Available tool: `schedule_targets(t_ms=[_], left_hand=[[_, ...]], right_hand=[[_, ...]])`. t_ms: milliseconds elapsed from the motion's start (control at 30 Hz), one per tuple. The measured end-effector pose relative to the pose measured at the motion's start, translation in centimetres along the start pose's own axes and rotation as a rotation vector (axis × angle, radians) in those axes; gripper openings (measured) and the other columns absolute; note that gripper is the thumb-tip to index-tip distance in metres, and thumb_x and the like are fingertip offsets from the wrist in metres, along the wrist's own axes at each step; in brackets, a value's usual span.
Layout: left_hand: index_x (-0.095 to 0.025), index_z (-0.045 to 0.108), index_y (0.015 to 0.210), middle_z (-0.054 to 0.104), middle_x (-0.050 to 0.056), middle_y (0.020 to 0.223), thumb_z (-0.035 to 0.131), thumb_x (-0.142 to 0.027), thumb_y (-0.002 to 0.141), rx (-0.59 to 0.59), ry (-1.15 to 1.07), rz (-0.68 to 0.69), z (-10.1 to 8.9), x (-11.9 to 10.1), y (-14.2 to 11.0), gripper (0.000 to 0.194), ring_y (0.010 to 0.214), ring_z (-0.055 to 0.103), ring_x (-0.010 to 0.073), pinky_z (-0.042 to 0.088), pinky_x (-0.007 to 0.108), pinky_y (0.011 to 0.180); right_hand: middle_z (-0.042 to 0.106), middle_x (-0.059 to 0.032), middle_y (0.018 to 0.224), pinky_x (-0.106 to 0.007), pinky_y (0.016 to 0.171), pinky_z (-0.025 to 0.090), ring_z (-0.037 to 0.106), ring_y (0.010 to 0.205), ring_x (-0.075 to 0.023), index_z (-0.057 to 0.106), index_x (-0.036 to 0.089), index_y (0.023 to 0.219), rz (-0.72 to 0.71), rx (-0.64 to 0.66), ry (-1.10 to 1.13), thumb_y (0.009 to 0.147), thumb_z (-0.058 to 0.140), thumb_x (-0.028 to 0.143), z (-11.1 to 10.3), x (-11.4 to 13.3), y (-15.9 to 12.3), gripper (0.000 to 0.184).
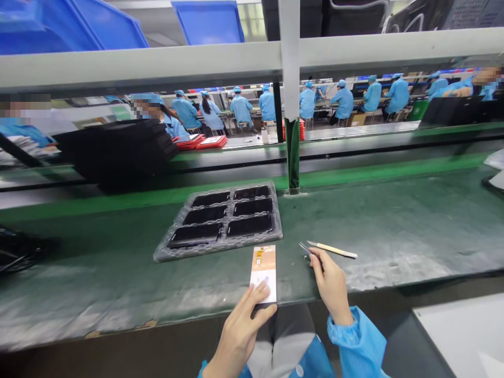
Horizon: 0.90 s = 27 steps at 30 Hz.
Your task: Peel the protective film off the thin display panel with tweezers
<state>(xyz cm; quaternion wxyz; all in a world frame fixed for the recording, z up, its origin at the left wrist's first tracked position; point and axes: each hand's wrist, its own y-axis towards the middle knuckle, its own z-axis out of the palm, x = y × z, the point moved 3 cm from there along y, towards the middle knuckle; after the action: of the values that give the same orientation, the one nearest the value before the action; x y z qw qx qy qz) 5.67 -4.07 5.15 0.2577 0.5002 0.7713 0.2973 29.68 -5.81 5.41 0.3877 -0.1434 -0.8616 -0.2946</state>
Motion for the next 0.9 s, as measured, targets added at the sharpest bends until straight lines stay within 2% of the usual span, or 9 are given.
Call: schedule_targets(t_ms=[267, 500, 667, 733, 833, 900], left_hand=[[-0.02, 0.068, 0.113, 0.07, 0.008, 0.118, 0.039, 0.001, 0.096, 0.029, 0.008, 0.015, 0.3, 0.4, -0.2, 0.04, 0.132, 0.055, 0.0208, 0.052, 0.041, 0.107], [-0.018, 0.067, 0.105, 0.069, 0.009, 0.118, 0.042, 0.001, 0.095, -0.045, -0.033, 0.039, 0.3, 0.4, -0.3, 0.034, 0.131, 0.056, 0.0202, 0.053, 0.041, 0.106], [-0.02, 0.069, 0.108, 0.069, 0.009, 0.116, 0.043, 0.001, 0.095, 0.022, -0.004, 0.015, 0.6, 0.2, -0.3, 0.036, 0.13, 0.057, 0.0203, 0.052, 0.04, 0.107], [-0.022, 0.068, 0.112, 0.07, 0.008, 0.117, 0.043, 0.002, 0.095, 0.043, 0.014, -0.004, 0.6, 0.4, -0.4, 0.039, 0.129, 0.058, 0.0195, 0.052, 0.039, 0.107], [-0.022, 0.065, 0.12, 0.069, 0.008, 0.121, 0.04, -0.002, 0.097, 0.054, -0.027, 0.02, 0.3, 0.7, -0.4, 0.04, 0.13, 0.057, 0.0196, 0.052, 0.039, 0.107], [-0.019, 0.059, 0.127, 0.069, 0.009, 0.123, 0.038, -0.007, 0.1, 0.088, -0.088, 0.018, -0.2, 0.8, -0.3, 0.036, 0.13, 0.057, 0.0196, 0.051, 0.037, 0.108]], right_hand=[[0.071, -0.0026, 0.071, -0.027, 0.061, 0.053, 0.068, 0.063, -0.0193, 0.07, 0.021, 0.103, -0.009, -0.003, 0.007, 0.098, 0.039, 0.057, -0.2, 0.5, 0.0, 0.048], [0.073, -0.0041, 0.076, -0.028, 0.063, 0.054, 0.07, 0.066, -0.0206, 0.07, 0.022, 0.101, 0.006, -0.023, 0.02, 0.097, 0.041, 0.057, -0.1, 0.5, 0.0, 0.046], [0.074, -0.004, 0.075, -0.028, 0.062, 0.057, 0.071, 0.066, -0.0204, 0.07, 0.021, 0.102, 0.009, -0.023, 0.056, 0.097, 0.043, 0.055, -0.7, 1.1, 0.0, 0.044], [0.074, -0.0034, 0.075, -0.025, 0.06, 0.057, 0.071, 0.065, -0.0191, 0.069, 0.021, 0.101, -0.008, -0.019, 0.079, 0.098, 0.045, 0.051, -1.3, 1.9, -0.5, 0.039], [0.075, -0.005, 0.087, -0.022, 0.064, 0.058, 0.073, 0.072, -0.0184, 0.067, 0.023, 0.101, -0.091, -0.008, 0.055, 0.099, 0.048, 0.041, -2.2, 3.6, -2.4, 0.026], [0.074, -0.005, 0.091, -0.02, 0.066, 0.057, 0.073, 0.076, -0.0173, 0.065, 0.024, 0.102, -0.18, 0.075, 0.014, 0.1, 0.048, 0.035, -2.2, 4.6, -4.4, 0.02]])
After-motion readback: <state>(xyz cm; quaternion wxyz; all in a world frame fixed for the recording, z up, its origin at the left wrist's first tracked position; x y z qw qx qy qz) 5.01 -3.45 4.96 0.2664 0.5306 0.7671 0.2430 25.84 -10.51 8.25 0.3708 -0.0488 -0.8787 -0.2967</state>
